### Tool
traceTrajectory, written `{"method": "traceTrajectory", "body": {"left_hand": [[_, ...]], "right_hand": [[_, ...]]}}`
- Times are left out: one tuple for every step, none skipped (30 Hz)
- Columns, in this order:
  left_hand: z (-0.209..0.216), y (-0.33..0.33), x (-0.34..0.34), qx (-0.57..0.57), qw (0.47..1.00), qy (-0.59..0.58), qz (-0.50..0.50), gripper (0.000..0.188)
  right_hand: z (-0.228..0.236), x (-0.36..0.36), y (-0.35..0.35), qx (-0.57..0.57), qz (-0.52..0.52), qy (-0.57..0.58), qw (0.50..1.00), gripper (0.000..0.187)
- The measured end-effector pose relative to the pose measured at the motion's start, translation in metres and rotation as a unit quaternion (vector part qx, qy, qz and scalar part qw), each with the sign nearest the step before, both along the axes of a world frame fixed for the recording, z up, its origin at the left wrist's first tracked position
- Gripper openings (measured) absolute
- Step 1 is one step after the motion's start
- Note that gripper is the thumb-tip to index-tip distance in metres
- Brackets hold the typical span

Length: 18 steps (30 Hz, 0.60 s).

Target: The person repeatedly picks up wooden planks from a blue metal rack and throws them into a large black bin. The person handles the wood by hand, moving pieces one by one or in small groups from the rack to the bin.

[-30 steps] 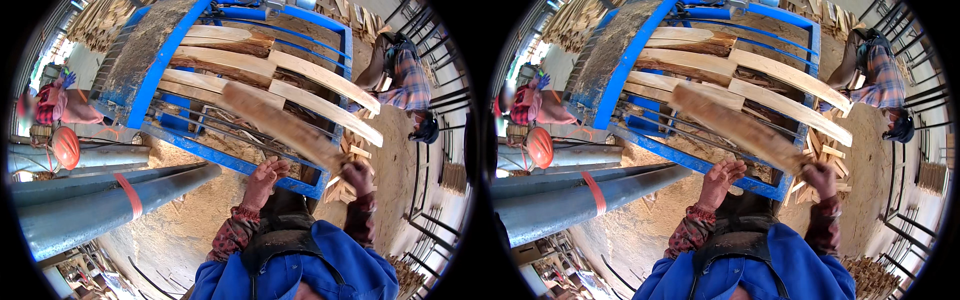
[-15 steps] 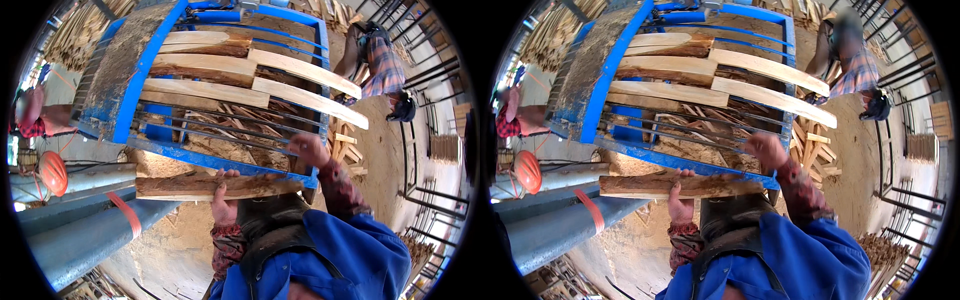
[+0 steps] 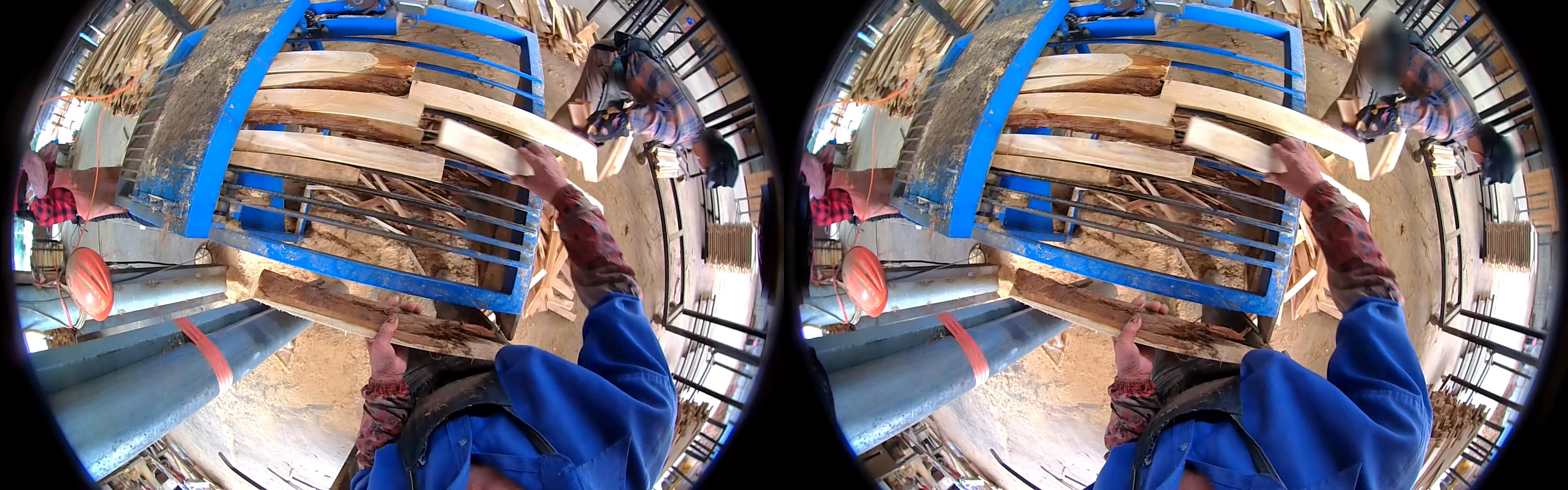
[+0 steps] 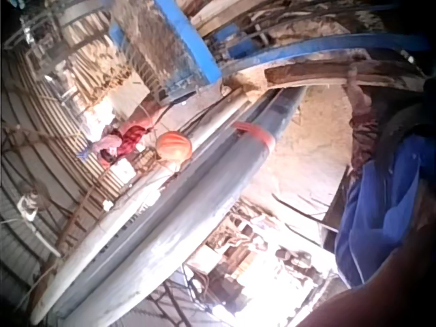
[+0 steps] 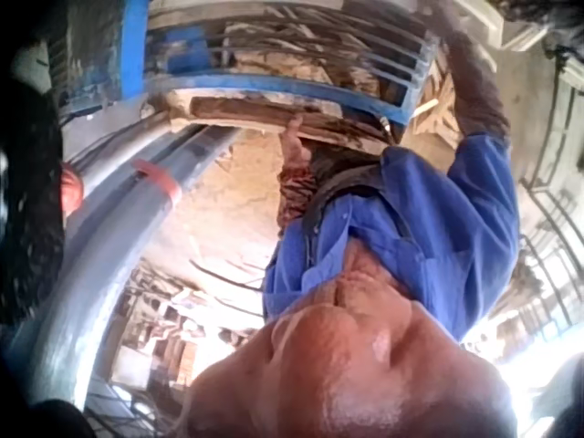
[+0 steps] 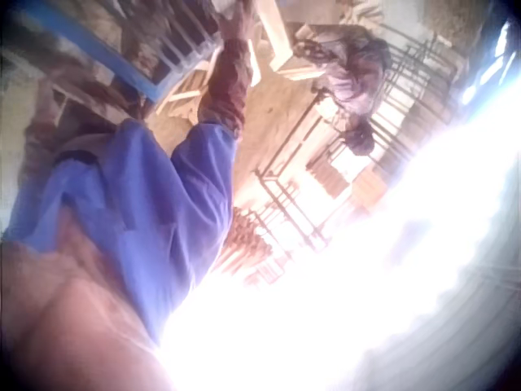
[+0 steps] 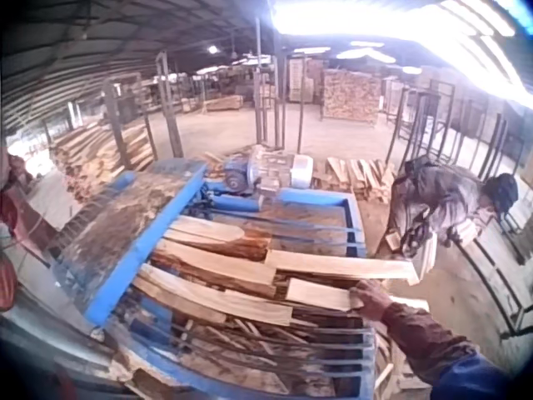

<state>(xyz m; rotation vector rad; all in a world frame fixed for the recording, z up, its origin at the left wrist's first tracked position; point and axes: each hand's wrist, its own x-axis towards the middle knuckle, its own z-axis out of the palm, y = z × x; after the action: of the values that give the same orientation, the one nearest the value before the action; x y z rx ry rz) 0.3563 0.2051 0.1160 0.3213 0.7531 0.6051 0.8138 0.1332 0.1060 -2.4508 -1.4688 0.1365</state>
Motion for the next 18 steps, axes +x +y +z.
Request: {"method": "traceTrajectory", "body": {"left_hand": [[0.001, 0.0, 0.001, -0.006, 1.0, 0.0, 0.0, 0.041], [0.003, 0.001, 0.001, -0.011, 1.0, 0.001, 0.002, 0.041], [0.002, 0.002, 0.002, -0.007, 1.0, -0.002, -0.004, 0.04], [-0.001, 0.003, 0.003, -0.003, 1.0, -0.005, -0.012, 0.04], [-0.002, 0.004, 0.003, 0.001, 1.0, -0.006, -0.018, 0.04], [-0.003, 0.004, 0.005, -0.013, 1.0, -0.008, -0.017, 0.039], [-0.004, 0.005, 0.009, -0.027, 0.999, -0.011, -0.02, 0.039], [-0.005, 0.006, 0.014, -0.041, 0.999, -0.015, -0.025, 0.038], [-0.006, 0.007, 0.016, -0.041, 0.999, -0.018, -0.028, 0.037], [-0.007, 0.009, 0.019, -0.039, 0.999, -0.022, -0.029, 0.036], [-0.007, 0.01, 0.019, -0.035, 0.999, -0.024, -0.024, 0.035], [-0.007, 0.011, 0.021, -0.023, 0.999, -0.031, -0.028, 0.035], [-0.007, 0.01, 0.022, -0.012, 0.999, -0.04, -0.034, 0.034], [-0.006, 0.01, 0.023, -0.001, 0.998, -0.047, -0.038, 0.034], [-0.004, 0.01, 0.023, 0.008, 0.999, -0.031, -0.037, 0.035], [0.0, 0.009, 0.023, 0.015, 0.999, -0.014, -0.036, 0.036], [0.002, 0.008, 0.023, 0.023, 0.999, 0.002, -0.033, 0.037], [0.002, 0.007, 0.022, 0.024, 0.999, 0.008, -0.028, 0.037]], "right_hand": [[0.002, 0.008, -0.019, -0.001, -0.011, -0.003, 1.0, 0.064], [0.008, 0.016, -0.037, -0.001, -0.021, -0.005, 1.0, 0.064], [0.015, 0.028, -0.056, -0.005, -0.059, 0.01, 0.998, 0.063], [0.026, 0.037, -0.072, -0.009, -0.1, 0.024, 0.995, 0.062], [0.043, 0.035, -0.078, 0.023, -0.181, -0.031, 0.983, 0.061], [0.055, 0.037, -0.085, 0.054, -0.262, -0.09, 0.959, 0.059], [0.041, 0.052, -0.1, 0.083, -0.261, -0.178, 0.945, 0.054], [0.016, 0.063, -0.104, 0.117, -0.242, -0.083, 0.96, 0.05], [-0.004, 0.062, -0.095, 0.149, -0.219, 0.017, 0.964, 0.047], [-0.013, 0.054, -0.079, 0.183, -0.191, 0.117, 0.957, 0.044], [0.005, 0.019, -0.041, 0.175, -0.144, 0.139, 0.964, 0.041], [0.025, -0.019, -0.004, 0.167, -0.1, 0.157, 0.968, 0.038], [0.024, -0.034, 0.017, 0.155, -0.09, 0.177, 0.968, 0.037], [0.019, -0.044, 0.035, 0.144, -0.078, 0.198, 0.966, 0.035], [0.012, -0.049, 0.049, 0.143, -0.045, 0.178, 0.973, 0.036], [0.012, -0.056, 0.063, 0.141, -0.011, 0.158, 0.977, 0.036], [0.014, -0.066, 0.075, 0.158, -0.038, 0.22, 0.962, 0.034], [0.013, -0.073, 0.085, 0.162, -0.022, 0.232, 0.959, 0.034]]}}
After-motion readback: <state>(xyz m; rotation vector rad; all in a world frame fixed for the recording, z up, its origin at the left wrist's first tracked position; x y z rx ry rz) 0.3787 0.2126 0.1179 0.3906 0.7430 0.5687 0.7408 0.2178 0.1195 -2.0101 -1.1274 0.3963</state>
